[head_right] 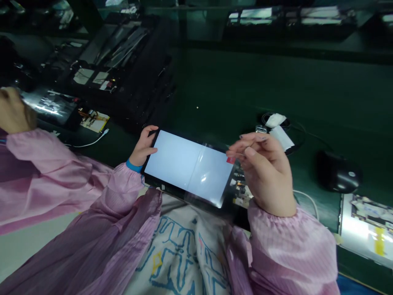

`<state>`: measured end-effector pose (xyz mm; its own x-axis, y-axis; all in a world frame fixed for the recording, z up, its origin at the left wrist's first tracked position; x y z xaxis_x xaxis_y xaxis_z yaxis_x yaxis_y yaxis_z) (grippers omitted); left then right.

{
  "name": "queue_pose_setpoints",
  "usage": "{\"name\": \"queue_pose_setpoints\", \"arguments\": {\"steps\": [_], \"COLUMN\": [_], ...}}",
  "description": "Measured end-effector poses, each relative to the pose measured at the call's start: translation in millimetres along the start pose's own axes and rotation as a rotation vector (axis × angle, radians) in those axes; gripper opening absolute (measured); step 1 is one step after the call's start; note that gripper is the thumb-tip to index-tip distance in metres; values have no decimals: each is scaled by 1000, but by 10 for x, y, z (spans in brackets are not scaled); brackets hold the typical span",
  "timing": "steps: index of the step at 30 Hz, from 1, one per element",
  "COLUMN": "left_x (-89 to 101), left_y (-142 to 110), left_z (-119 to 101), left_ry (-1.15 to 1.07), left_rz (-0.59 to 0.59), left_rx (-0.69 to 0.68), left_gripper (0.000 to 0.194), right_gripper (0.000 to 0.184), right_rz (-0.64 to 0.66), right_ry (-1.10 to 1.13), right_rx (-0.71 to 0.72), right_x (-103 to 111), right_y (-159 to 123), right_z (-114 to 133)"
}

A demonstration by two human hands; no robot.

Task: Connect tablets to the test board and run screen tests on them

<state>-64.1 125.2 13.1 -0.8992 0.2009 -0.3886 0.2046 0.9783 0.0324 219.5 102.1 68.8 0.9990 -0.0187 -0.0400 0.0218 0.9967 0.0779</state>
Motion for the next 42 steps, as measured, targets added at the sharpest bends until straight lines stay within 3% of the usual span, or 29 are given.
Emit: {"name": "queue_pose_setpoints", "arguments": {"steps": [3,5,9,13,16,19,22,25,28,34,38,42], "left_x": [-6,1,35,44,70,101,142,168,148,124,172,166], "left_y": [1,-2,-11,-10,-7,-1,9,29,53,25,-46,-111], "left_z": [-14,-18,-11,-5,7,16,23,17,0,69,114,156], "left_ry": [-22,-29,-57,-81,-53,-62,-53,-24,-16,-53,-40,-76], "left_rz": [-33,-62,-113,-122,-148,-165,-189,-209,-197,-199,-234,-221], "left_rx": [-5,-5,-14,-36,-28,-22,-14,-5,-9,26,56,110], "left_gripper": [68,66,58,55,55,54,50,46,49,54,51,46], "right_gripper": [25,40,65,43,25,20,23,30,30,38,40,35], "right_rz": [162,254,137,318,315,247,163,158,323,720,693,583], "right_ry": [-60,-188,-729,-1192,-1222,-1031,-869,-780,-724,-908,-1083,-1207], "right_rx": [52,132,442,545,545,609,548,498,585,849,796,775], "right_x": [-224,-454,-879,-1310,-1186,-823,-433,-351,-711,-1918,-2456,-2688], "right_y": [-149,-272,-481,-640,-729,-872,-973,-1051,-1142,-1297,-1173,-1089], "right_z": [22,25,79,-126,-170,-37,71,131,179,146,70,46]}}
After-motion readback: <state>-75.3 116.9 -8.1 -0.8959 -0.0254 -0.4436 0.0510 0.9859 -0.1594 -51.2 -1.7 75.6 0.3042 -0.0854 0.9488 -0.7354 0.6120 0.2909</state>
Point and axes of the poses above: each hand's wrist, its own y-axis towards the middle knuckle, its own x-axis out of the back of the hand, z = x × y, the point moved 8 cm from there along y, towards the middle knuckle, and after that the axes turned 15 degrees about -y, right-handed, at the moved point
